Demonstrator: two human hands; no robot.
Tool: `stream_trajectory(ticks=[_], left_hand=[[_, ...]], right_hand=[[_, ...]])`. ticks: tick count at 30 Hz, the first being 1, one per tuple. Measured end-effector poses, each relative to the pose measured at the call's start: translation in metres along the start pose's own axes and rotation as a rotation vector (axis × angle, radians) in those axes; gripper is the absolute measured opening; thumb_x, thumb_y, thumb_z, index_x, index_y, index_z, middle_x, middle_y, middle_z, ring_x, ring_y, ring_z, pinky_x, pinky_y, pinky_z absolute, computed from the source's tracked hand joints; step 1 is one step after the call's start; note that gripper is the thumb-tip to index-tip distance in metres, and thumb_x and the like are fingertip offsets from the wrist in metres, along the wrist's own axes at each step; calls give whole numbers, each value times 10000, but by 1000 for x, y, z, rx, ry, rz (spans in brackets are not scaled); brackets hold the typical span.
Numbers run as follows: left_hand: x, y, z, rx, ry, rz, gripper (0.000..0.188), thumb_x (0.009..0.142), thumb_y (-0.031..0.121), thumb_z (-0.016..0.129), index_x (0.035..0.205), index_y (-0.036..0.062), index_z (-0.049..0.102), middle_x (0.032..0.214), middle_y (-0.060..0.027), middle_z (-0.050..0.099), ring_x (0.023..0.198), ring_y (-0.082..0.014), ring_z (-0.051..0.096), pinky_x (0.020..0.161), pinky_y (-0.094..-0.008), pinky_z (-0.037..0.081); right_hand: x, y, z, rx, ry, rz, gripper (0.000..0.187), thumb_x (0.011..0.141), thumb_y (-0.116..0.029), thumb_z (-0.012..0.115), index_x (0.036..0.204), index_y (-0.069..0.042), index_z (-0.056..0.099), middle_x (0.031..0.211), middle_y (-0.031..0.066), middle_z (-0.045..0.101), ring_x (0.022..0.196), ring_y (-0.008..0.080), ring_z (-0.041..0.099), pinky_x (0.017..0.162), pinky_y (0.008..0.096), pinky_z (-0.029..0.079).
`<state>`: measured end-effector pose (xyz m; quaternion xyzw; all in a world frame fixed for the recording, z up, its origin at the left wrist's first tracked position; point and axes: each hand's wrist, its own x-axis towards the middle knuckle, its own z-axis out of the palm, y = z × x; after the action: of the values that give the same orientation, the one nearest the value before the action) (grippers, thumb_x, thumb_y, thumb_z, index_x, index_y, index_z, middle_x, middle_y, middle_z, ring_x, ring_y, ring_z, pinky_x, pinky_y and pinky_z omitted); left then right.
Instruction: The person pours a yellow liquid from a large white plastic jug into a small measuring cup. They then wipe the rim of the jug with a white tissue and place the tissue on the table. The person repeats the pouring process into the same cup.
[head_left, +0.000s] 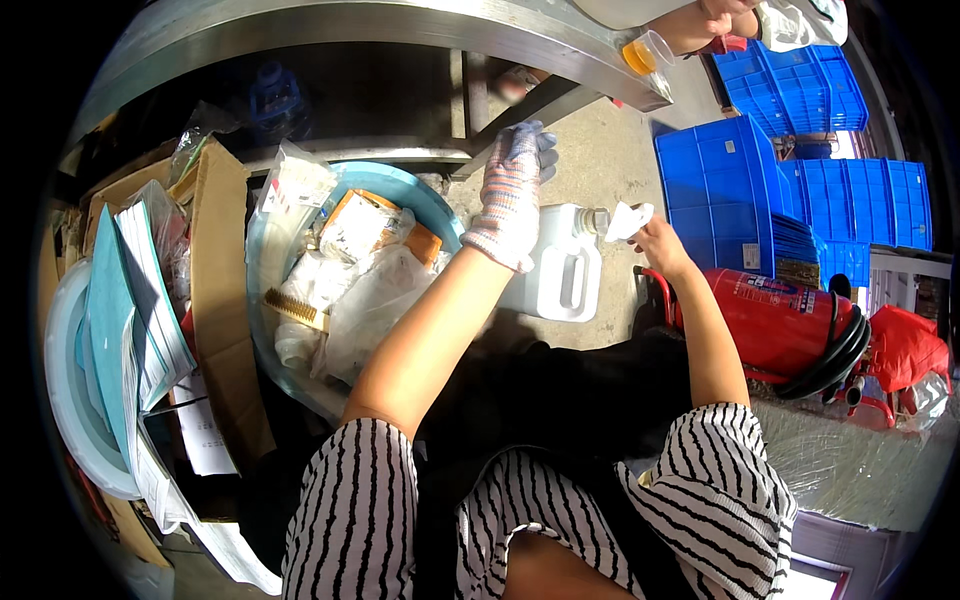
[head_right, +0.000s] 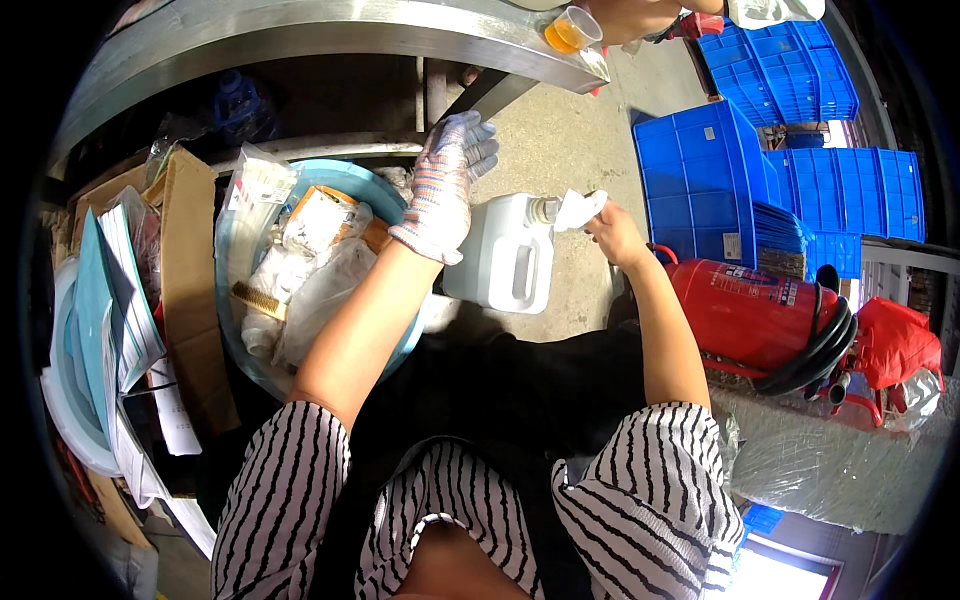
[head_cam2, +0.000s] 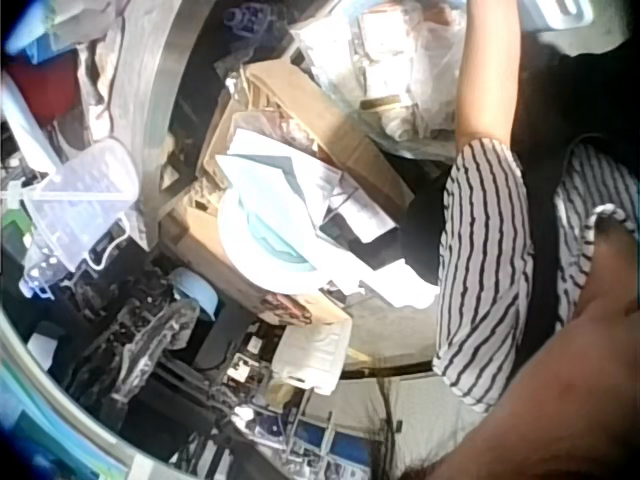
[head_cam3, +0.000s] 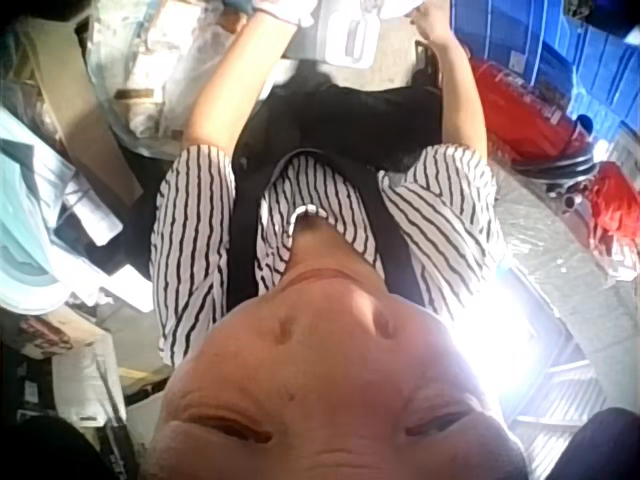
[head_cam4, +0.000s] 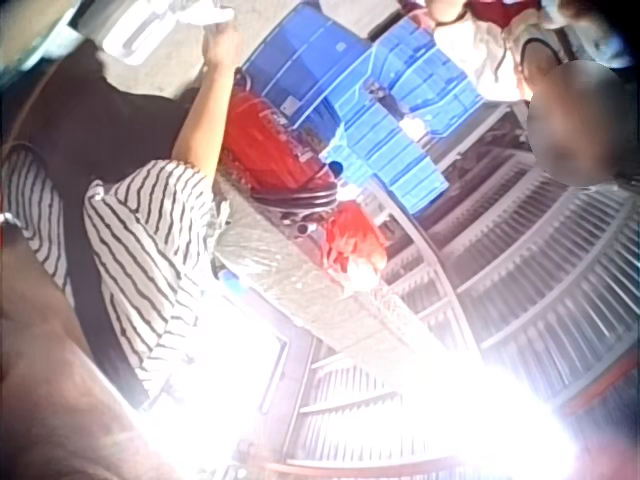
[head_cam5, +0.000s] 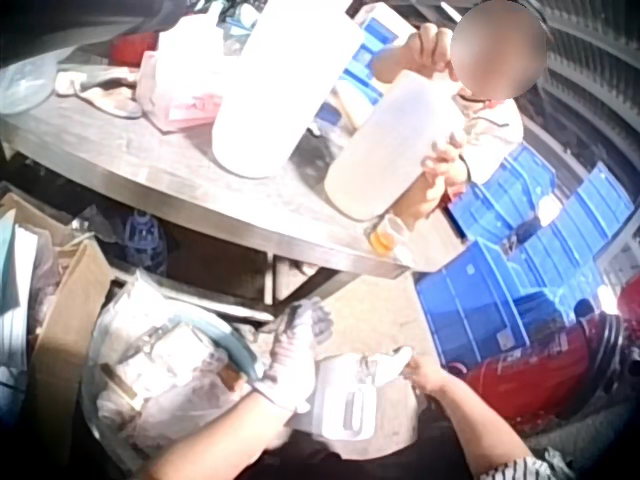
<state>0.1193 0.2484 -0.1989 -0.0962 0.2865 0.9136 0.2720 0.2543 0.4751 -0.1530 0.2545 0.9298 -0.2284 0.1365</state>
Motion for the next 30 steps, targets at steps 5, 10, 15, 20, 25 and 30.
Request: stream_trajectory(ticks=[5,10,15,20,25,30], left_hand=[[1,-2,0,-9,-5,-3,430,951,365,513,1225,34,532,1124,-140,613,1026,-281,608,939,-410,474],[1,0,0,2,14,-20,407,946,349,521,1215,44,543,1107,-133,619,1001,-260,615,935,-395,476],[6,-5,-1,-15,1,-16,396,938,339,539,1205,46,547,1095,-130,622,979,-257,618,918,-391,483],[8,-8,-6,-44,-8,-9,399,935,341,548,1207,49,545,1093,-125,622,991,-258,611,922,-395,472],[3,-6,-2,-22,-15,-5,408,936,352,546,1208,48,544,1094,-126,621,1003,-263,605,926,-396,466],[4,-6,-1,-25,-17,1,418,934,363,544,1207,46,546,1090,-131,623,1004,-267,605,932,-398,464]], right_hand=[[5,7,11,-319,132,-320,321,810,-49,597,1129,-73,620,1108,145,570,1073,332,539,921,388,446],[3,-32,11,-326,182,-215,437,678,70,594,1093,-49,664,1011,122,599,902,287,611,787,349,505],[-4,-39,1,-164,3,-158,482,694,37,568,1172,-2,615,1088,147,596,898,284,610,785,328,490],[-15,-49,-15,245,-195,31,549,822,-230,627,1282,50,520,1243,153,537,1051,251,545,917,318,418],[-15,-43,-4,77,-133,-77,530,837,-196,722,1283,11,523,1179,157,602,996,227,587,856,322,473],[-11,-37,5,-164,22,-306,506,750,-111,777,1198,-24,557,976,157,647,795,252,644,712,330,518]])
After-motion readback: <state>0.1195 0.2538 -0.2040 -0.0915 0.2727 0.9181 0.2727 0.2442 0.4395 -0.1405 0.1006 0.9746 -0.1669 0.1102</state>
